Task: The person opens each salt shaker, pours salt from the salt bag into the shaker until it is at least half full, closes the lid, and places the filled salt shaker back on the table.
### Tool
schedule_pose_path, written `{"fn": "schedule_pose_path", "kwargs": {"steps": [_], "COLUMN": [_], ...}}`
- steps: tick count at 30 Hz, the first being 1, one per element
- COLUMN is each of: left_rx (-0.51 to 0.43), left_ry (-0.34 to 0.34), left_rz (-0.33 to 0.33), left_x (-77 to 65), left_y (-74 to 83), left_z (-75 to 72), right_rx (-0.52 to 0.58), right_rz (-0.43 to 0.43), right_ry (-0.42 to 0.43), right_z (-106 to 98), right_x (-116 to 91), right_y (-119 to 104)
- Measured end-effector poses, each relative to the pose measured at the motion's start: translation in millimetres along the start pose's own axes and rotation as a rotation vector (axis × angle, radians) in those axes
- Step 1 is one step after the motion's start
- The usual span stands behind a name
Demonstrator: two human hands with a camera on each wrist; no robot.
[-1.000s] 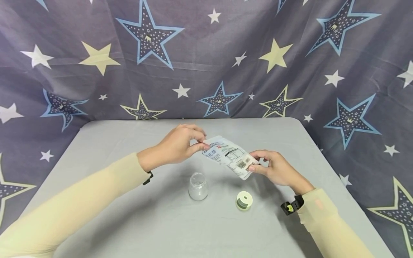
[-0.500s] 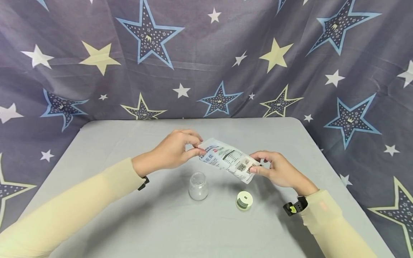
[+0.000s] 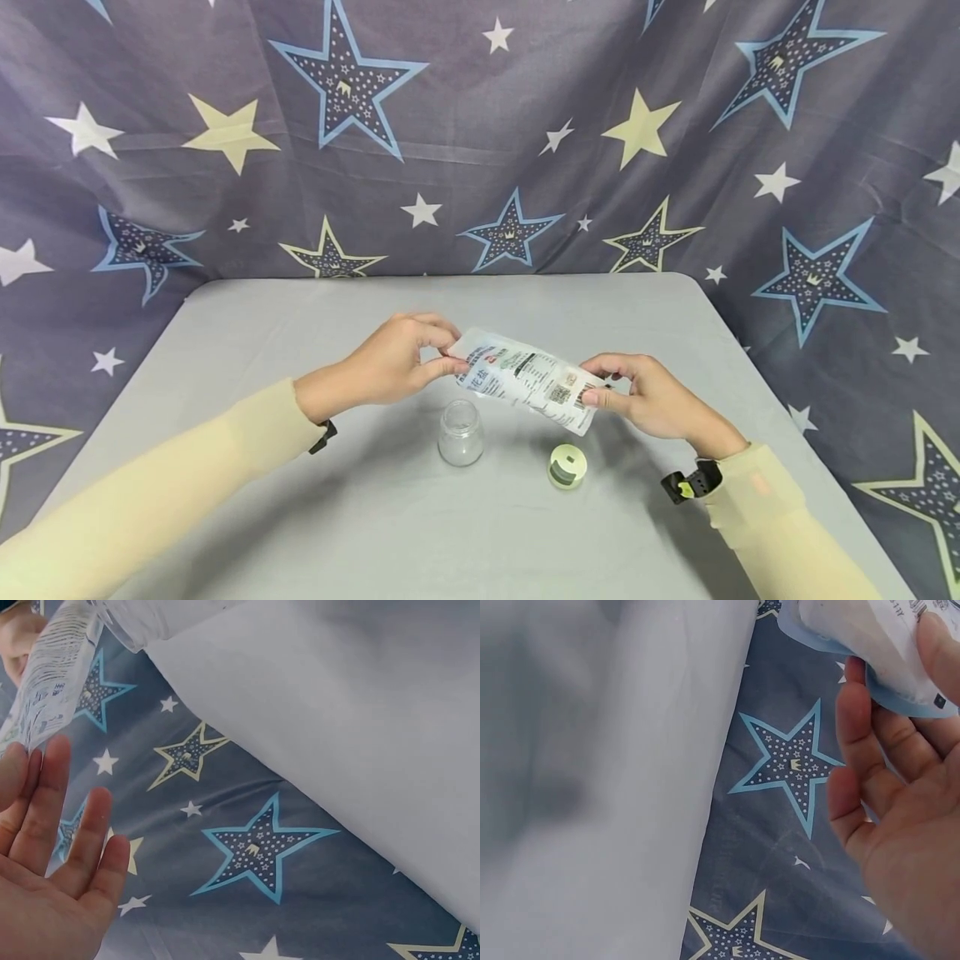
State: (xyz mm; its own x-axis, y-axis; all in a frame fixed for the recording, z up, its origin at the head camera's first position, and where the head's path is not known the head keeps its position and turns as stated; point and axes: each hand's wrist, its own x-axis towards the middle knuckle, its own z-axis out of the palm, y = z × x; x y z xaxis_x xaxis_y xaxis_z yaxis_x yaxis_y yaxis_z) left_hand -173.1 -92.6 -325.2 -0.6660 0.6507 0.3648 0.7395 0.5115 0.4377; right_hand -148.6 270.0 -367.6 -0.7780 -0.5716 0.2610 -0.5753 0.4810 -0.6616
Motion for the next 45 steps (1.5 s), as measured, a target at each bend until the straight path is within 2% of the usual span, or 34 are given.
{"fn": "schedule_pose_path", "kwargs": {"steps": [23, 45], "left_rx": [-0.059, -0.205], "left_ry": [-0.020, -0.028], "left_rz": [-0.025, -0.053], "left_x": [-16.8, -25.4], "left_y": [-6.7, -11.8], "left_z": [7.8, 16.9], "right_rx": [0.031, 0.034], "right_rz": [-0.053, -0.060], "right_ry": [-0.031, -0.021], "right_z": [-3, -5], "right_x": [0, 3], "right_y": [-15, -28]}}
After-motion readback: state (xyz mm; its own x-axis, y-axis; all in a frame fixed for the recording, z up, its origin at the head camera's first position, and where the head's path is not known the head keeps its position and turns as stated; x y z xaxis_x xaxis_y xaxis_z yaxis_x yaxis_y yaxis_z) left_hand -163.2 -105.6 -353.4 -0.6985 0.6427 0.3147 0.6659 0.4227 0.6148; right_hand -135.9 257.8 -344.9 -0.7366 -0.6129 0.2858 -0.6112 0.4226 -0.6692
